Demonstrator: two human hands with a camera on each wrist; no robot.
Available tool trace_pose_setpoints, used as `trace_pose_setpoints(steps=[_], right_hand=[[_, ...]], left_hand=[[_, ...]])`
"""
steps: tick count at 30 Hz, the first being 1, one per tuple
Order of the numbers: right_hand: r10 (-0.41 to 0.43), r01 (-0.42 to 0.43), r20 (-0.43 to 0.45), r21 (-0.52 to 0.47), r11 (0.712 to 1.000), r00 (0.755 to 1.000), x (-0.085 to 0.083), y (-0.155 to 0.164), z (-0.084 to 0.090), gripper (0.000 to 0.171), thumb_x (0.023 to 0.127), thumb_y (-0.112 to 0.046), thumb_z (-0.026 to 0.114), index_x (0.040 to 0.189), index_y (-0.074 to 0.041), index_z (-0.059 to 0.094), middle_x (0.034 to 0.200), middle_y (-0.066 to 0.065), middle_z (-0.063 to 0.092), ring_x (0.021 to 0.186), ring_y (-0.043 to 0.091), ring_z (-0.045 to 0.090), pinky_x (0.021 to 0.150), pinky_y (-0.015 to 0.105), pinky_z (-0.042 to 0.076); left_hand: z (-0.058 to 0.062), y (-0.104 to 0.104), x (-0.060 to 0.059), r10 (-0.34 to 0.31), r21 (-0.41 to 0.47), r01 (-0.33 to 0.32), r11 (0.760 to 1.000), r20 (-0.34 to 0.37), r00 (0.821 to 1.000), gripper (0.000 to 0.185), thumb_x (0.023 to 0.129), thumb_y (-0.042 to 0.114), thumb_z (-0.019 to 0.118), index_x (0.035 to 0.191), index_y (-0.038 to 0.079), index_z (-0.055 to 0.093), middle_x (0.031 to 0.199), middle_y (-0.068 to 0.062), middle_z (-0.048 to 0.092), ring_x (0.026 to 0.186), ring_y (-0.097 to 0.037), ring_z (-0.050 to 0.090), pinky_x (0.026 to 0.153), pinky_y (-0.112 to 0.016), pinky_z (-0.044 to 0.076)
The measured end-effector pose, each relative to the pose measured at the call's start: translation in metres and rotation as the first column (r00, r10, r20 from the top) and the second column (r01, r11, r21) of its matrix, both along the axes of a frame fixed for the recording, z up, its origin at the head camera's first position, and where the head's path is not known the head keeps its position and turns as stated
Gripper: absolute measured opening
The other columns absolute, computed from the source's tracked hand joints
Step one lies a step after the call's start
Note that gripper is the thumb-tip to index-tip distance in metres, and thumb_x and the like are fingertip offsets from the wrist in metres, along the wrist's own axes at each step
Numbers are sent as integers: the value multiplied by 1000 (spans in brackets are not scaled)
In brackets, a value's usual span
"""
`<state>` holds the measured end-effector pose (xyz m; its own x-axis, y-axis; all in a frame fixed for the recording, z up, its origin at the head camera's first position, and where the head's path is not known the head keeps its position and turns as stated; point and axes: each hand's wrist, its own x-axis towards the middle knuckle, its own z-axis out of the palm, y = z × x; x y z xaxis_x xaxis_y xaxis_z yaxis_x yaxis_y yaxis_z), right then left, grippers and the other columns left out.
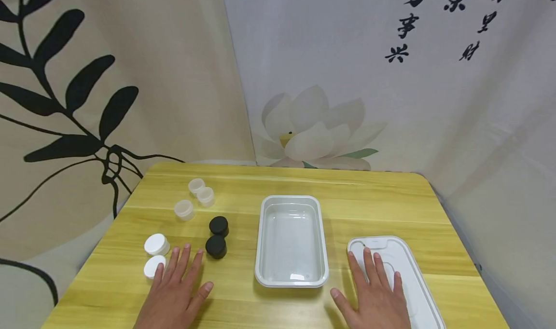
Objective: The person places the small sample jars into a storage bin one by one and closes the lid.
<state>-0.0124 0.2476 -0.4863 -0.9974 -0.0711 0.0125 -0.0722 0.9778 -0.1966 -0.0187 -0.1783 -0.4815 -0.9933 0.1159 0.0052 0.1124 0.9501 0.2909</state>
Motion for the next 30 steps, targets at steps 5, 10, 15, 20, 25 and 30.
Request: trace_pose_setpoints(steps=[5, 10, 15, 20, 25, 30], right_hand=[[29, -33, -71, -62, 998, 997, 1, 3, 2, 87, 95, -66, 67, 160, -12, 45, 165, 25, 41, 144, 51, 46, 105, 76, 42], [29, -51, -115, -199, 979, 993, 3, 3, 1, 84, 94, -53, 75, 160, -12, 44, 162, 20, 46, 136, 48, 55, 92, 71, 54], [42, -96, -149, -376, 922, 988, 1, 3, -2, 84, 93, -37, 83, 161, -10, 42, 147, 17, 58, 118, 37, 69, 84, 46, 64], [48, -70, -52, -571, 818, 997, -5, 3, -5, 79, 96, -30, 81, 162, -17, 40, 148, 18, 59, 116, 37, 72, 79, 28, 65], [77, -53, -1, -734, 677, 997, -13, 3, -9, 73, 100, -23, 76, 162, -26, 39, 150, 19, 56, 121, 21, 70, 82, 27, 64], [142, -31, 35, -899, 437, 989, -21, 0, -14, 71, 102, -5, 70, 163, -20, 36, 151, 24, 43, 125, 11, 64, 81, 42, 67]], left_hand=[[1, 0, 1, -5, 9, 5, 1000, -15, 1000, 71, 106, 54, 57, 162, 14, 43, 173, -21, 29, 161, -48, 20, 124, -72, 17], [2, -1, 3, -10, 9, 11, 1000, -43, 999, 71, 104, 49, 63, 161, 12, 44, 172, -22, 29, 159, -48, 23, 123, -73, 19], [2, -2, 2, -4, 2, 4, 1000, -68, 998, 68, 104, 43, 66, 160, 10, 46, 169, -23, 35, 157, -47, 30, 121, -73, 27], [2, -6, -2, 9, 8, -7, 1000, -210, 978, 65, 97, 36, 77, 150, 5, 56, 155, -21, 53, 142, -43, 53, 108, -67, 48], [6, -9, -2, 113, 99, -85, 991, -334, 936, 56, 93, 28, 82, 141, 7, 65, 139, -17, 64, 122, -41, 64, 88, -61, 57], [5, -12, -1, 295, 229, -224, 947, -351, 889, 41, 92, 23, 82, 129, 8, 71, 128, -15, 69, 115, -39, 67, 87, -59, 58]])
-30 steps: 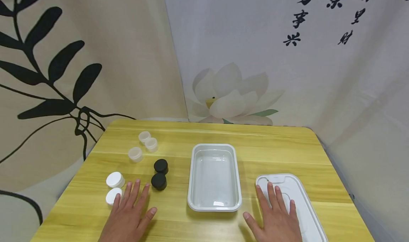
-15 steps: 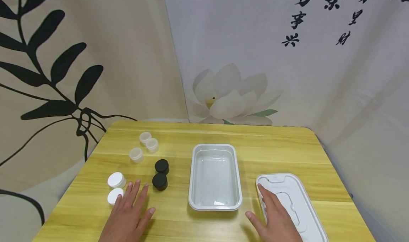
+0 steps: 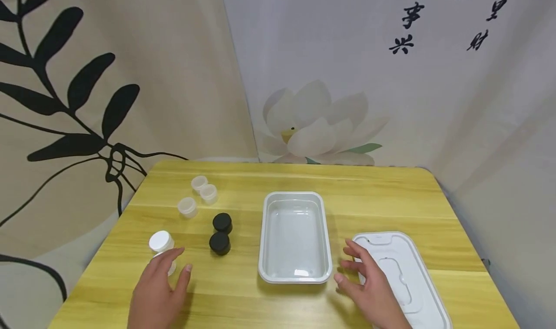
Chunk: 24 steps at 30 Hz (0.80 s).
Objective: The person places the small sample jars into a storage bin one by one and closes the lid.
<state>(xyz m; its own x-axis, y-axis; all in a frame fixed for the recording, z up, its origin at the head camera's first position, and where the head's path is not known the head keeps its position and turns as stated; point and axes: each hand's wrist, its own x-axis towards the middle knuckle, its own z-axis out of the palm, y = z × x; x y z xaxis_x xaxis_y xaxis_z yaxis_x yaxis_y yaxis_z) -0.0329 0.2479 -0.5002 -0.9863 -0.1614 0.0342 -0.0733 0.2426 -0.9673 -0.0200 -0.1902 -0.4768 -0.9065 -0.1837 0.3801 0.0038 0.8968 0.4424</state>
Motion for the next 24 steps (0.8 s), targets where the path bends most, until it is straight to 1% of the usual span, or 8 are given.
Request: trace_pose_setpoints(steps=[3, 6, 10, 14, 16, 19, 21, 24], right_hand=[[44, -34, 70, -140, 990, 997, -3, -4, 0, 72, 104, -1, 64, 165, -19, 31, 157, 25, 31, 132, 9, 59, 85, 48, 66], [85, -53, 126, -238, 970, 988, -5, -10, 0, 73, 105, -1, 61, 166, -20, 28, 167, 23, 21, 139, 2, 53, 89, 51, 64], [111, -57, 163, -302, 951, 980, -7, -20, -3, 76, 104, 1, 61, 168, -19, 24, 174, 19, 14, 141, -4, 48, 91, 54, 63], [132, -66, 172, -345, 936, 976, -10, -26, -5, 77, 104, 1, 60, 168, -17, 21, 175, 12, 14, 142, -4, 48, 91, 56, 63], [151, -83, 159, -369, 926, 976, -11, -28, -6, 78, 104, 2, 59, 169, -15, 20, 175, 11, 15, 142, 0, 51, 91, 56, 63], [186, -118, 133, -403, 907, 974, -12, -29, -8, 79, 104, 3, 58, 170, -12, 16, 175, 9, 17, 141, 10, 56, 91, 57, 62], [202, -134, 120, -424, 896, 972, -13, -30, -9, 80, 104, 5, 58, 170, -11, 15, 175, 7, 19, 140, 15, 58, 91, 57, 62], [221, -150, 109, -450, 880, 969, -14, -30, -11, 81, 103, 7, 58, 169, -9, 15, 174, 3, 22, 137, 20, 60, 91, 57, 62]], left_hand=[[-3, -5, 1, 115, 69, -115, 991, -6, 993, 37, 92, 20, 81, 125, 8, 72, 125, -17, 68, 114, -40, 65, 86, -61, 56], [-6, -13, 4, 222, 129, -222, 966, 21, 975, 38, 92, 18, 80, 126, 6, 70, 126, -22, 64, 117, -44, 60, 89, -65, 51], [-10, -25, 7, 293, 169, -314, 934, 138, 946, 44, 94, 19, 76, 133, 2, 63, 131, -27, 56, 121, -49, 54, 94, -68, 46], [-16, -32, 8, 283, 200, -323, 925, 207, 937, 47, 93, 18, 77, 134, 1, 62, 126, -27, 57, 115, -45, 58, 86, -58, 53], [-19, -36, 7, 259, 246, -310, 918, 217, 941, 46, 93, 17, 78, 133, 1, 64, 123, -26, 60, 112, -42, 62, 79, -41, 58], [-22, -42, 4, 214, 344, -302, 889, 270, 939, 49, 92, 17, 79, 135, 1, 64, 126, -25, 61, 114, -42, 66, 70, -17, 53], [-23, -46, 3, 189, 392, -314, 865, 324, 927, 52, 93, 18, 79, 139, 1, 61, 131, -25, 60, 119, -42, 65, 74, -15, 51], [-25, -51, 1, 163, 427, -325, 844, 374, 913, 57, 94, 17, 78, 144, 2, 56, 137, -23, 59, 123, -41, 65, 85, -22, 51]])
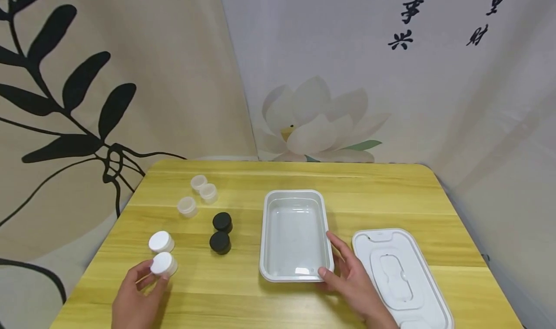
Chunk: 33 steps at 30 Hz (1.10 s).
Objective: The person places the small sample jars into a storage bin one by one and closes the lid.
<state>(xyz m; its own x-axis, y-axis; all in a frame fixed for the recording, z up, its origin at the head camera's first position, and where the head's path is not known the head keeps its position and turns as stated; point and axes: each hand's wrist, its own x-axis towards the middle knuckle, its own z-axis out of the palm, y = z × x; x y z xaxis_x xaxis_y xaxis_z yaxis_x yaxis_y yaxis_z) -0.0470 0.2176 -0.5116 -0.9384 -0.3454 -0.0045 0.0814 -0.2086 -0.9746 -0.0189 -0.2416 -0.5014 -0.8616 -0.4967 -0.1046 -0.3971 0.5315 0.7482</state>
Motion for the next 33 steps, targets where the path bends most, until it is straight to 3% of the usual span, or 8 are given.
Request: trace_pose_setpoints(steps=[2, 5, 7, 9, 12, 19, 28, 33], right_hand=[[7, -7, 2, -19, 1000, 1000, -1, 0, -1, 82, 102, 9, 58, 169, -8, 14, 173, 1, 24, 135, 22, 62, 91, 58, 62], [16, -15, 13, -46, 999, 1000, -1, 0, -2, 83, 102, 10, 57, 169, -9, 12, 172, -1, 27, 132, 25, 64, 91, 58, 62], [17, -16, 21, -58, 998, 1000, -1, 0, -4, 84, 102, 10, 57, 169, -10, 11, 171, -2, 28, 131, 25, 64, 92, 58, 62], [20, -18, 30, -73, 997, 999, 0, 0, -5, 85, 102, 10, 56, 169, -11, 10, 172, -2, 27, 132, 24, 63, 93, 57, 61], [25, -21, 35, -91, 996, 999, 0, 0, -5, 86, 102, 11, 56, 170, -12, 8, 172, -1, 27, 134, 24, 62, 95, 58, 61], [49, -45, 34, -117, 992, 998, -2, 0, -3, 87, 101, 12, 55, 170, -11, 7, 170, -5, 30, 137, 25, 60, 96, 57, 61], [51, -47, 28, -126, 991, 998, -3, 1, -5, 87, 101, 13, 54, 170, -13, 7, 170, -7, 31, 134, 26, 62, 95, 57, 61], [48, -43, 34, -135, 990, 998, -2, 1, -6, 87, 101, 13, 54, 170, -13, 8, 170, -5, 31, 134, 25, 62, 95, 57, 61]], left_hand=[[-1, -2, -1, -4, 18, 4, 1000, 5, 1000, 58, 94, 16, 77, 146, 4, 54, 140, -21, 60, 125, -39, 66, 90, -20, 47], [-2, -5, -3, -1, 65, 1, 998, 7, 1000, 60, 95, 15, 78, 147, 5, 52, 143, -19, 59, 126, -36, 66, 84, -6, 42], [-2, -6, -6, 8, 115, -9, 993, 8, 1000, 61, 95, 14, 78, 149, 7, 50, 145, -19, 57, 115, -15, 71, 78, -1, 41], [-3, -6, -9, 23, 166, -24, 986, 9, 1000, 63, 95, 14, 79, 150, 8, 49, 148, -20, 56, 111, -6, 71, 76, -1, 44], [-6, -5, -13, 45, 230, -37, 973, -34, 998, 64, 93, 8, 80, 149, 6, 50, 147, -22, 56, 95, 19, 57, 75, -4, 50], [-11, -1, -16, 100, 308, -50, 950, -146, 984, 62, 88, -6, 81, 143, 2, 55, 138, -14, 59, 96, 14, 57, 78, -5, 52], [-15, -4, -18, 127, 382, -81, 920, -96, 987, 66, 88, -2, 82, 146, 0, 51, 146, -23, 56, 96, 14, 56, 78, -6, 53], [-8, -3, -14, 126, 389, -91, 917, -66, 990, 65, 87, 1, 85, 144, 5, 54, 131, 0, 63, 98, 12, 60, 80, -8, 54]])
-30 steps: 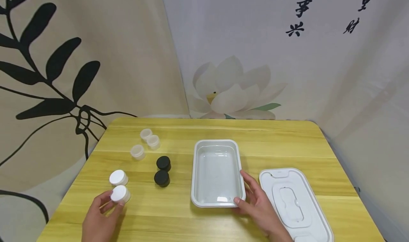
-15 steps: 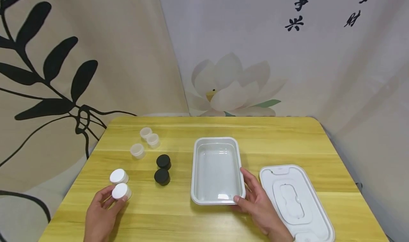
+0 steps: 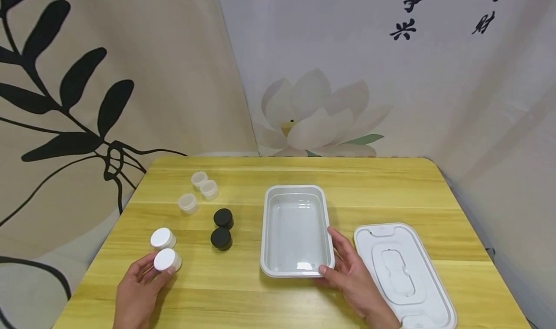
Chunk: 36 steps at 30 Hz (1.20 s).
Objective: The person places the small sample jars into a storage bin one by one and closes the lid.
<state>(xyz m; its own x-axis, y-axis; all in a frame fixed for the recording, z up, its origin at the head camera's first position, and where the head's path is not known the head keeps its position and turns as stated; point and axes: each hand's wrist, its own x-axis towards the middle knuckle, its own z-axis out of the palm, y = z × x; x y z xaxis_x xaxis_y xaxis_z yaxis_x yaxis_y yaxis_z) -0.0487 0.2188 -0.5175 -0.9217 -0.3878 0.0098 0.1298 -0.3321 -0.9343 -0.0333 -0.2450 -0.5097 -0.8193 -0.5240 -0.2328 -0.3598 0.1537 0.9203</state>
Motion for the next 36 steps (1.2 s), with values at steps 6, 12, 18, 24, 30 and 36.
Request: trace_pose_setpoints(steps=[6, 12, 18, 24, 30, 36], right_hand=[[-23, 23, 1, 11, 1000, 1000, 2, 1, 0, 87, 101, 12, 55, 170, -13, 9, 171, -3, 30, 135, 25, 61, 96, 58, 60], [-44, 43, 11, 29, 999, 999, 5, 2, 1, 88, 100, 12, 56, 170, -15, 10, 171, -1, 28, 138, 23, 58, 97, 58, 60], [-46, 46, 11, 15, 999, 999, 4, 2, 1, 87, 100, 12, 55, 170, -14, 10, 171, 0, 28, 137, 25, 59, 97, 58, 59], [-36, 35, 26, 24, 999, 999, 3, 0, 0, 87, 101, 11, 56, 170, -15, 10, 171, -1, 28, 135, 22, 60, 98, 56, 60], [-28, 28, 35, 18, 999, 999, 3, -1, 0, 87, 101, 11, 56, 170, -15, 11, 169, 0, 31, 134, 24, 61, 98, 58, 59], [-34, 33, 44, 23, 999, 998, 3, -1, 1, 88, 101, 10, 57, 170, -16, 11, 169, 0, 30, 135, 25, 60, 98, 59, 59]], left_hand=[[26, 12, -3, -66, 43, 67, 997, -33, 997, 66, 83, 7, 91, 141, 11, 60, 115, 24, 64, 105, 7, 63, 85, -11, 56], [52, 33, -22, -161, 120, 171, 978, -91, 983, 62, 85, 5, 89, 139, 10, 60, 117, 17, 68, 109, 0, 65, 88, -15, 58], [67, 64, -49, -253, 145, 284, 948, -200, 946, 58, 85, 0, 87, 137, 5, 62, 118, 8, 69, 110, -8, 66, 90, -18, 59], [72, 101, -75, -366, 168, 417, 893, -266, 892, 53, 86, -1, 85, 135, 3, 64, 126, -7, 68, 113, -15, 65, 93, -19, 57], [64, 142, -101, -458, 202, 519, 830, -285, 842, 51, 85, 1, 85, 132, 4, 66, 130, -15, 68, 118, -25, 63, 93, -22, 58], [60, 174, -123, -557, 103, 592, 799, -241, 795, 51, 83, 11, 90, 129, 6, 67, 127, -12, 69, 117, -26, 65, 101, -34, 58]])
